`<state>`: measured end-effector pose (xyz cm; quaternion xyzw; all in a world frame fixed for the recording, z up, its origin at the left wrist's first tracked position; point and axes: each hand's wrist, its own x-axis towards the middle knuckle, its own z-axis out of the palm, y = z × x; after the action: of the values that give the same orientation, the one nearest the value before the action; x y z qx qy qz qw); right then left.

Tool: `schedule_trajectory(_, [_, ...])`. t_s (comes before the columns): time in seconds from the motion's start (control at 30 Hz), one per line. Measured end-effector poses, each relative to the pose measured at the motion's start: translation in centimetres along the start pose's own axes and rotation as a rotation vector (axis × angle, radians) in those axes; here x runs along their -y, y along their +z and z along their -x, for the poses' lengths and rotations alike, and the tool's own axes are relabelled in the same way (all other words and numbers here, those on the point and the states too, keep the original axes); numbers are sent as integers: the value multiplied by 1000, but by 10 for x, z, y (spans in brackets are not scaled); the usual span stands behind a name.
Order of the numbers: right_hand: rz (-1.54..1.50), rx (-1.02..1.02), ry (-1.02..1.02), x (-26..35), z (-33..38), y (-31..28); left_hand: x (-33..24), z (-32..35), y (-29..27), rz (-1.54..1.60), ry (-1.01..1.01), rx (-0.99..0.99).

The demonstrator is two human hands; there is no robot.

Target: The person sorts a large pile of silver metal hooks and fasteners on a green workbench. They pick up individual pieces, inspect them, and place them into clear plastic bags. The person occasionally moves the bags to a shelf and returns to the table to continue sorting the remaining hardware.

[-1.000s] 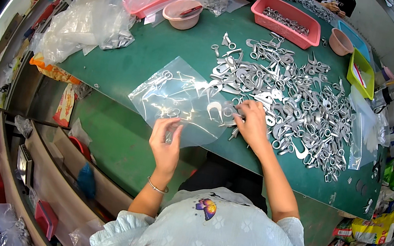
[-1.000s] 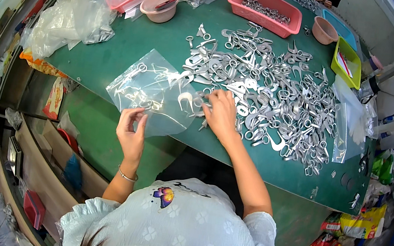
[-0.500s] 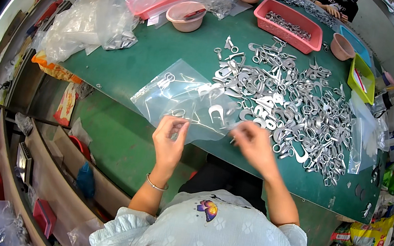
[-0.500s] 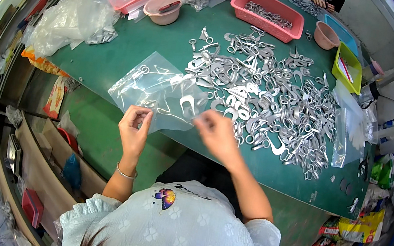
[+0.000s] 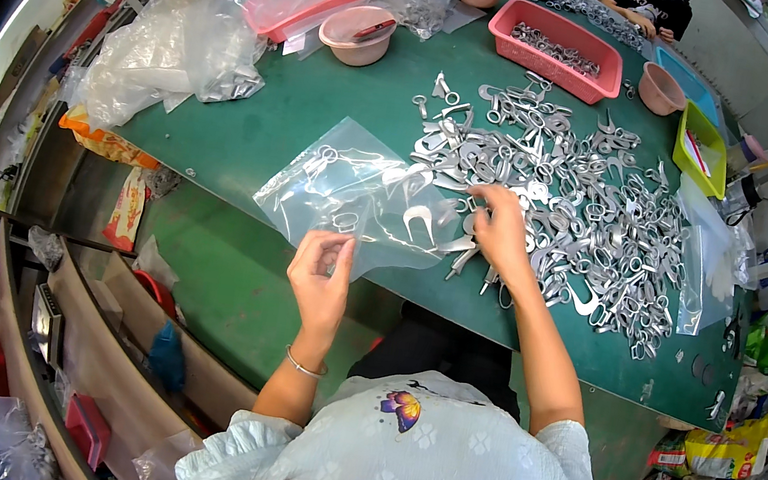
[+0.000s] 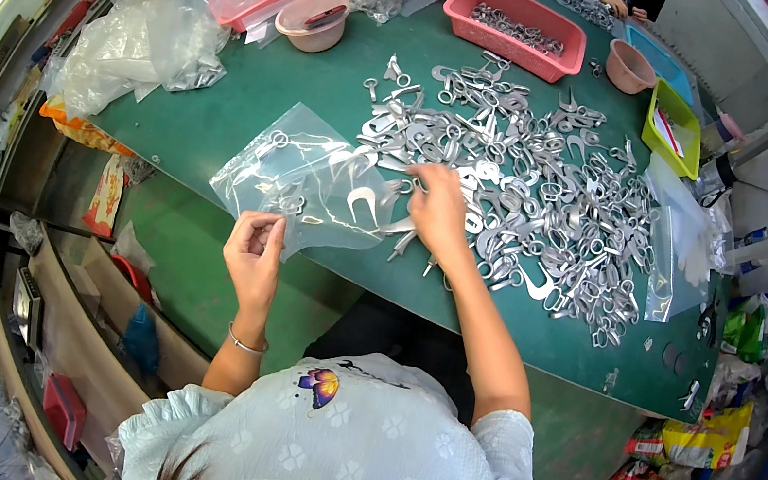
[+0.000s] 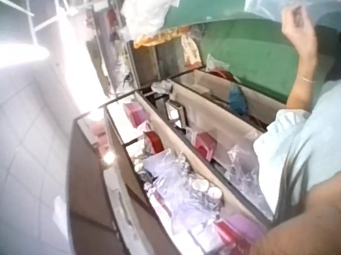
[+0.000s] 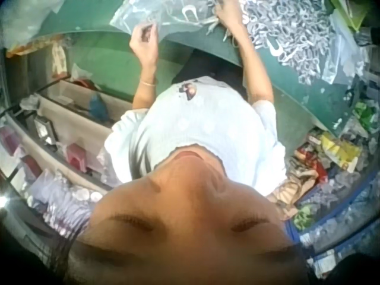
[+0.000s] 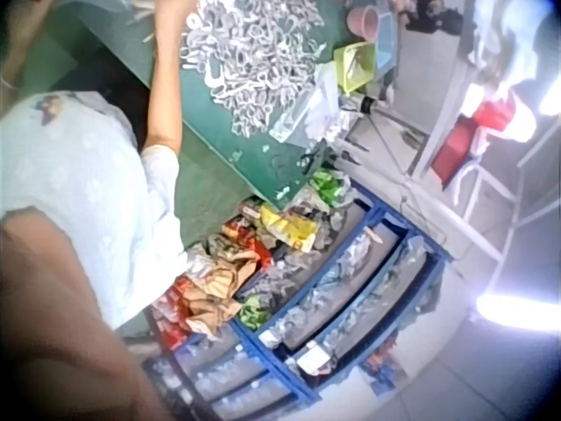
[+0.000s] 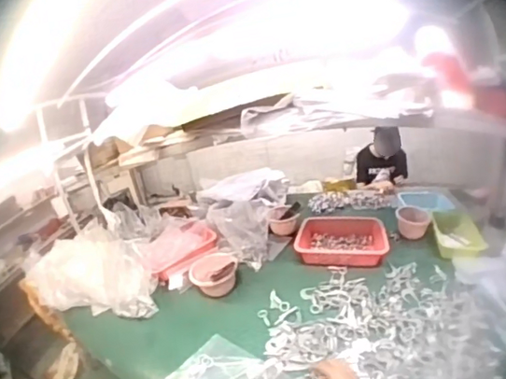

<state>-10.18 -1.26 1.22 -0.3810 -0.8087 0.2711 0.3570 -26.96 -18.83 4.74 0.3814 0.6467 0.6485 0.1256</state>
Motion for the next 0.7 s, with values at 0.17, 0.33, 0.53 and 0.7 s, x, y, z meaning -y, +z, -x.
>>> schedule_trajectory(0.17, [499,177,-207,-12,-9,24,1,2,-3,-14,-15,5])
schedule_trajectory(0.33, [449,35,-94,-23,-1,5,2,1,-4,12,-9,-13])
schedule_trajectory(0.53, [-118,-149,301,-7,28,-13,2,2,5,72,-39,13])
schedule_trajectory(0.7, [-357,-105,598,-43,25,-29,0,2,10,86,-29,41])
